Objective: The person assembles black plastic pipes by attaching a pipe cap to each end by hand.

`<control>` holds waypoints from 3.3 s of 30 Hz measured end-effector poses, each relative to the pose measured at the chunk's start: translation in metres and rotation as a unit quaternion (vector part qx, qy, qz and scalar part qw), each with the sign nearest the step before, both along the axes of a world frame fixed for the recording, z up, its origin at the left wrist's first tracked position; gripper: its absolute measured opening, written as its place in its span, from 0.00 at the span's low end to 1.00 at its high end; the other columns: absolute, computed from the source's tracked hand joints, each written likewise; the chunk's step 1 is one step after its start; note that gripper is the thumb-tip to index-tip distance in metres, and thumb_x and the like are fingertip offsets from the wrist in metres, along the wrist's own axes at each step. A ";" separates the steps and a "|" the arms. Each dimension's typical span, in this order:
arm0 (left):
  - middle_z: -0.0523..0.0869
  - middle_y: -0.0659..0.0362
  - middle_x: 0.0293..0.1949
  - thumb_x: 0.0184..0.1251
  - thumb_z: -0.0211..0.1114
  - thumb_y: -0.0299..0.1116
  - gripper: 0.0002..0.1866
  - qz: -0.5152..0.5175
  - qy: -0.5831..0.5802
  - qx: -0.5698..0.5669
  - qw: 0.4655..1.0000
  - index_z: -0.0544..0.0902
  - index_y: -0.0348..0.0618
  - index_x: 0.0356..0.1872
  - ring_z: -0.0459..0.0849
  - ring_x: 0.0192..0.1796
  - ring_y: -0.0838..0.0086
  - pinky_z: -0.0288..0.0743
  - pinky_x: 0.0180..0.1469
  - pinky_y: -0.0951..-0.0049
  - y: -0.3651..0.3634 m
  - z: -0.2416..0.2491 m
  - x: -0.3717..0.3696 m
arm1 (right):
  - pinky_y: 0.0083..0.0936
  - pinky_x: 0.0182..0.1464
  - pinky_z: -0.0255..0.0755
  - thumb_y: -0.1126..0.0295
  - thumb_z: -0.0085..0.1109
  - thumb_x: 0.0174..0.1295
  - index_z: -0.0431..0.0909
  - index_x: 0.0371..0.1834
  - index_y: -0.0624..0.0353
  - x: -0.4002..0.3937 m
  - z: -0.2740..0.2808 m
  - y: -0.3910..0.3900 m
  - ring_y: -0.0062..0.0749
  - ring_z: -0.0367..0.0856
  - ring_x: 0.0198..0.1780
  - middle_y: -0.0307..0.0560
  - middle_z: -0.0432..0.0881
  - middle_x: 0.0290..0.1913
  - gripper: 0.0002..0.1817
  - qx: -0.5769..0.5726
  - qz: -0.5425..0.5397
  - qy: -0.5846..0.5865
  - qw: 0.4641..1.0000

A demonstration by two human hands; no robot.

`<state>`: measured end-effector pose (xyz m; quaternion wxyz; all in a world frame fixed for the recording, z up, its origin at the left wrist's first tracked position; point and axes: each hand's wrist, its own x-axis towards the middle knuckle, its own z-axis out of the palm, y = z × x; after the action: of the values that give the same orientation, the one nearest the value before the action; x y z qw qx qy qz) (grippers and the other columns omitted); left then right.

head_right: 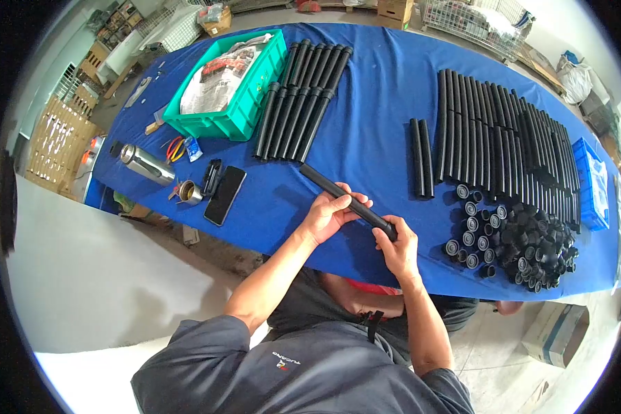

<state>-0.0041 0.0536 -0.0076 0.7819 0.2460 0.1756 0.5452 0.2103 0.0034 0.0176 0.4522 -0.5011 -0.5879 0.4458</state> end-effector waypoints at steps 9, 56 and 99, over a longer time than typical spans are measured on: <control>0.88 0.44 0.55 0.77 0.66 0.31 0.10 -0.010 0.002 -0.023 1.000 0.79 0.46 0.54 0.85 0.64 0.50 0.83 0.67 0.50 -0.001 0.003 0.000 | 0.29 0.36 0.77 0.72 0.72 0.64 0.80 0.51 0.66 -0.001 0.010 0.000 0.31 0.83 0.32 0.48 0.83 0.33 0.16 0.129 -0.023 -0.112 0.985; 0.90 0.47 0.52 0.74 0.70 0.32 0.15 0.077 0.197 0.063 0.975 0.76 0.45 0.56 0.89 0.57 0.59 0.85 0.61 0.58 0.005 0.052 -0.019 | 0.23 0.34 0.75 0.68 0.71 0.66 0.80 0.52 0.64 -0.010 0.046 0.066 0.20 0.81 0.32 0.40 0.84 0.33 0.16 -0.050 0.282 -0.117 0.951; 0.88 0.42 0.54 0.63 0.65 0.26 0.10 0.122 0.916 0.234 0.302 0.89 0.35 0.43 0.88 0.54 0.47 0.82 0.62 0.54 0.411 0.036 -0.059 | 0.22 0.26 0.74 0.64 0.62 0.74 0.75 0.44 0.61 -0.045 0.011 0.156 0.20 0.79 0.25 0.37 0.78 0.27 0.11 -0.186 0.131 0.262 0.938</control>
<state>-0.0635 0.4644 0.0282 -0.0490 0.7356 0.6715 0.0755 0.1651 0.1593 0.0286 0.4267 -0.3608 -0.4155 0.7178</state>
